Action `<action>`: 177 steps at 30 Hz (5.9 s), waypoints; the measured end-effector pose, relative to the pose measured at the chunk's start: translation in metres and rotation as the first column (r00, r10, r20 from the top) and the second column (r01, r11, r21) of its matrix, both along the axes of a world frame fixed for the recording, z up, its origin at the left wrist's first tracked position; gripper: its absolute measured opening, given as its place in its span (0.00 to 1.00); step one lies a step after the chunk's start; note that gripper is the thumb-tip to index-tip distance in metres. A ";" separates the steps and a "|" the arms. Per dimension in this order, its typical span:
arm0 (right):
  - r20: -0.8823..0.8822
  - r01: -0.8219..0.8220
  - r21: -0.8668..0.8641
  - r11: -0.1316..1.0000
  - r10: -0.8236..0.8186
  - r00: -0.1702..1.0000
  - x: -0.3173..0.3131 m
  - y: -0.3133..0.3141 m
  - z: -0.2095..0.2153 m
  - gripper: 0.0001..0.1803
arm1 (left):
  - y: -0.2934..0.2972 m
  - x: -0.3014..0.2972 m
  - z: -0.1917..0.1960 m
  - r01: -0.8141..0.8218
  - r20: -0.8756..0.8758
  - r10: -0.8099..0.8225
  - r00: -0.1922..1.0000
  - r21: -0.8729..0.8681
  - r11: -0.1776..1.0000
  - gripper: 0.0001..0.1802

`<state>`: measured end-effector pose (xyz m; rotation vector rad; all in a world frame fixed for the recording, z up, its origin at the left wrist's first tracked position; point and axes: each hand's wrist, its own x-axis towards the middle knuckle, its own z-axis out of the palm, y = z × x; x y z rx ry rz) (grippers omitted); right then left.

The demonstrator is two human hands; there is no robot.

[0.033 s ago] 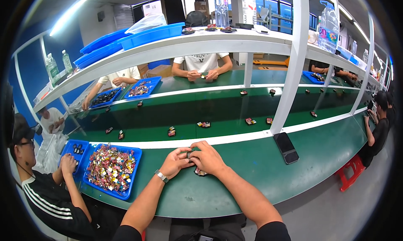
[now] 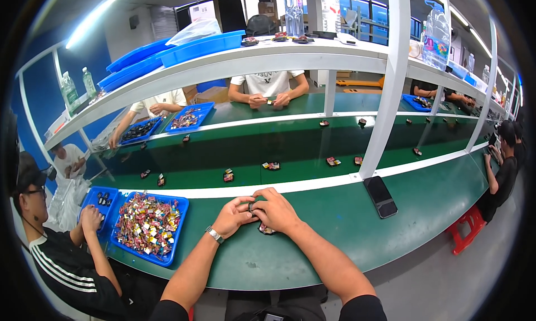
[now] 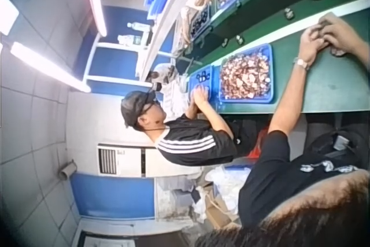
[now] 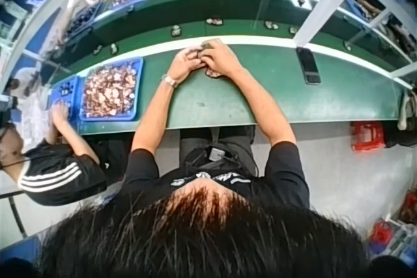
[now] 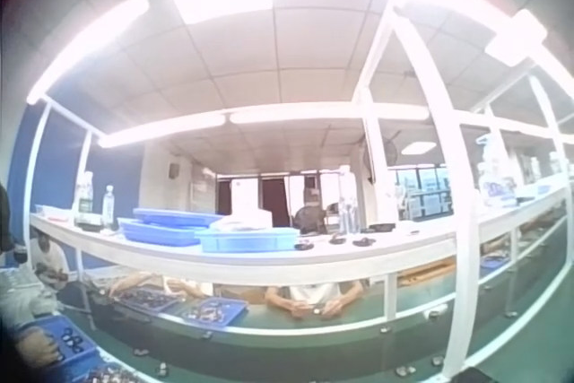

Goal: Assemble small components or toys at a factory workbench.

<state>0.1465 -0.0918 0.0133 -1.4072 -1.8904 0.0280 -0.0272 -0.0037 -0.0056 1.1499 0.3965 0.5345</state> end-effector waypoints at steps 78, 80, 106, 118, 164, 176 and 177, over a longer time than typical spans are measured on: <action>-0.181 0.184 0.194 0.964 -0.149 0.972 -0.029 0.004 -0.011 0.07 | -0.001 0.006 -0.008 -0.152 0.051 0.156 0.987 -0.067 0.986 0.13; -0.158 0.206 0.199 0.958 -0.176 0.972 -0.028 0.005 -0.012 0.07 | -0.001 0.006 -0.007 -0.139 0.045 0.142 0.989 -0.077 0.987 0.14; -0.012 0.221 0.248 0.943 -0.225 0.974 -0.030 0.005 -0.021 0.08 | -0.005 0.008 -0.003 -0.156 0.033 0.158 0.987 -0.058 0.986 0.13; 0.092 0.218 0.307 0.926 -0.256 0.962 -0.032 0.006 -0.021 0.13 | -0.006 0.009 -0.004 -0.195 0.004 0.195 0.981 -0.047 0.980 0.13; 0.003 0.541 -0.333 0.772 -0.573 0.820 0.253 0.038 -0.027 0.34 | 0.018 0.008 -0.024 -0.448 -0.076 0.507 0.859 0.369 0.814 0.08; -0.398 0.356 -0.062 0.932 -0.350 0.848 0.029 0.003 0.000 0.28 | -0.008 0.014 -0.002 -0.146 -0.028 0.148 0.989 0.069 0.987 0.25; -0.356 0.361 -0.026 0.932 -0.346 0.868 0.015 0.005 -0.002 0.28 | -0.012 0.016 0.002 -0.097 0.001 0.097 0.995 0.000 0.995 0.27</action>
